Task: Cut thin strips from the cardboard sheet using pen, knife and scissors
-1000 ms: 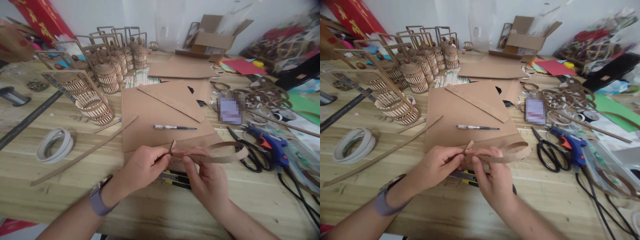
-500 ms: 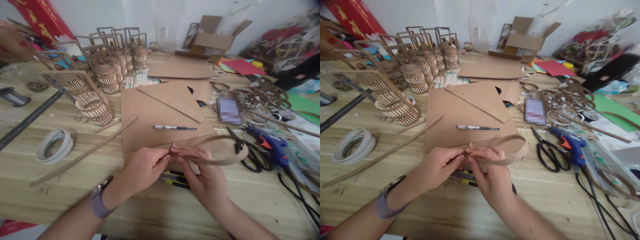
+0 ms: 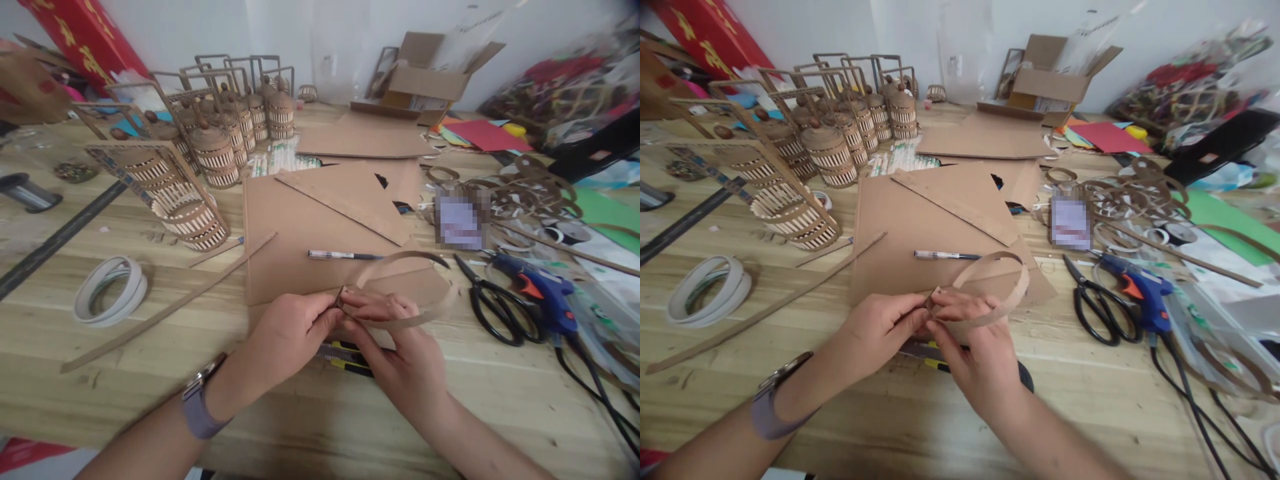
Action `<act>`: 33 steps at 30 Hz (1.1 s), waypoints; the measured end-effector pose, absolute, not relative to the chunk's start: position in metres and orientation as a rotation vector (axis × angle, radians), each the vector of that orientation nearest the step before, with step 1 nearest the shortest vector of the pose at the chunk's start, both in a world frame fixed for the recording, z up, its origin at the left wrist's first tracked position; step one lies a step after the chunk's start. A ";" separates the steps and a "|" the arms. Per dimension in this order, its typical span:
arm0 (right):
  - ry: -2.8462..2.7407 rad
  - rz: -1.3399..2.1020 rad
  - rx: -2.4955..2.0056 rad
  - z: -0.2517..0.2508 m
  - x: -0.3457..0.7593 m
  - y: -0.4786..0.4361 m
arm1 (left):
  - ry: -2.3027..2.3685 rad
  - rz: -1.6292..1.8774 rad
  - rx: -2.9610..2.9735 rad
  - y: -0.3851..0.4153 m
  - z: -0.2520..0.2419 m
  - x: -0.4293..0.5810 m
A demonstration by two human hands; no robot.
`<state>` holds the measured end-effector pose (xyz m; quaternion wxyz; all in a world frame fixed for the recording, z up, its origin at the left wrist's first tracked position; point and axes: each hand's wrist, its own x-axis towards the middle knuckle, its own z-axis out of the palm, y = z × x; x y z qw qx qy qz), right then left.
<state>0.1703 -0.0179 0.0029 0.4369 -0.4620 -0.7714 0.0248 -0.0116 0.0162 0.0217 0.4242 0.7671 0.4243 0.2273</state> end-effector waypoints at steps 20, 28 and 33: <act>-1.893 0.081 -1.154 0.003 0.171 -0.019 | 1.074 0.577 1.901 0.014 0.022 -0.010; -1.797 0.104 -1.269 0.006 0.172 -0.022 | 1.074 0.614 2.008 0.013 0.023 -0.009; -1.773 0.164 -1.247 0.006 0.171 -0.021 | 1.070 0.578 1.910 0.015 0.022 -0.009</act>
